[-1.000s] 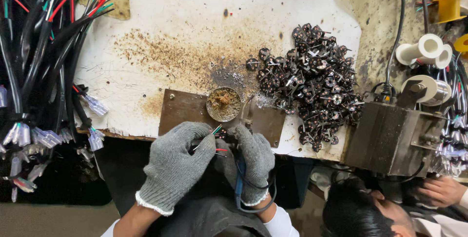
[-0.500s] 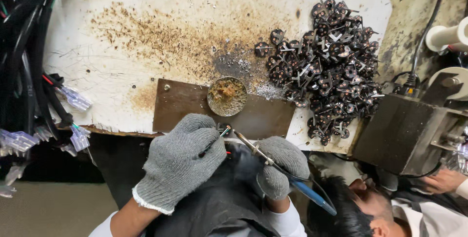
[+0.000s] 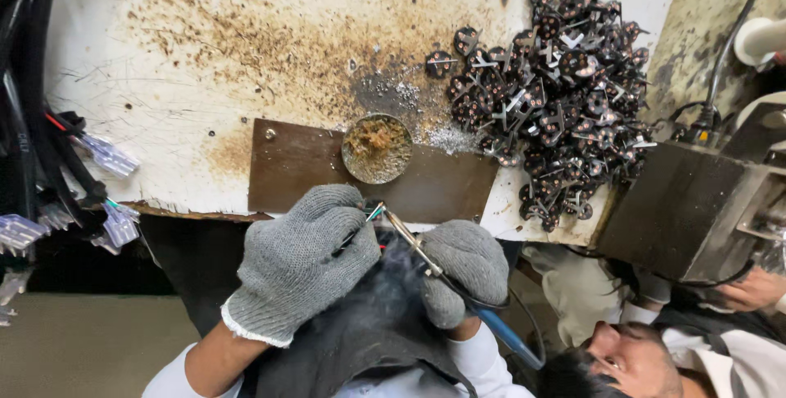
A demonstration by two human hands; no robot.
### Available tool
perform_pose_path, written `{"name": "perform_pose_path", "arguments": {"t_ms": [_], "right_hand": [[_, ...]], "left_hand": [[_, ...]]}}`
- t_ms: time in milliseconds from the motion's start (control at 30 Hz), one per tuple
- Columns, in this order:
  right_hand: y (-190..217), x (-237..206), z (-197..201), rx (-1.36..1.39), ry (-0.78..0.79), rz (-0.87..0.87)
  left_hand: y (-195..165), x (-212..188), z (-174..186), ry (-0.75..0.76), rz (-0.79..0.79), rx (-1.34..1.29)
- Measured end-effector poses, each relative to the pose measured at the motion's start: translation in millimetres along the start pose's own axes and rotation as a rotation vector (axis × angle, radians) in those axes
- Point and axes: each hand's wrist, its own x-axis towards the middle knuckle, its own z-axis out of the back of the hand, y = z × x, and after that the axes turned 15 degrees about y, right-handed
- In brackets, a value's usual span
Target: The person solders colored wires onto small metal plug components at a workbench, holding a wire in one hand and a soldering iron in the other, dipping wires into a flux bowl, and placing finished assemblies with a pile of completed parts.
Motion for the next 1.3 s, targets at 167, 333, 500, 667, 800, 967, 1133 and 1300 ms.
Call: {"name": "perform_pose_path", "arguments": {"t_ms": [167, 333, 500, 667, 800, 967, 1133, 1300], "right_hand": [[-1, -2, 7, -0.030, 0.046, 0.001], [-6, -3, 5, 0.020, 0.070, -0.026], [-12, -11, 2, 0.030, 0.065, -0.088], [-16, -13, 0, 0.084, 0.040, -0.070], [-14, -11, -3, 0.064, 0.063, -0.093], [-12, -11, 0, 0.035, 0.064, -0.064], [-14, -15, 1, -0.004, 0.044, -0.061], [-11, -15, -2, -0.085, -0.003, -0.098]], "left_hand": [[-1, 1, -1, -0.040, -0.040, 0.040], [0, 1, -1, -0.092, -0.074, 0.053], [1, 0, -2, -0.021, -0.037, 0.063], [0, 2, 0, 0.001, -0.027, 0.080], [-3, 4, 1, 0.000, -0.015, 0.078], [-5, 5, 3, 0.011, 0.010, 0.056], [-3, 4, 3, -0.013, -0.016, 0.036], [-1, 3, 1, -0.014, -0.002, 0.029]]}}
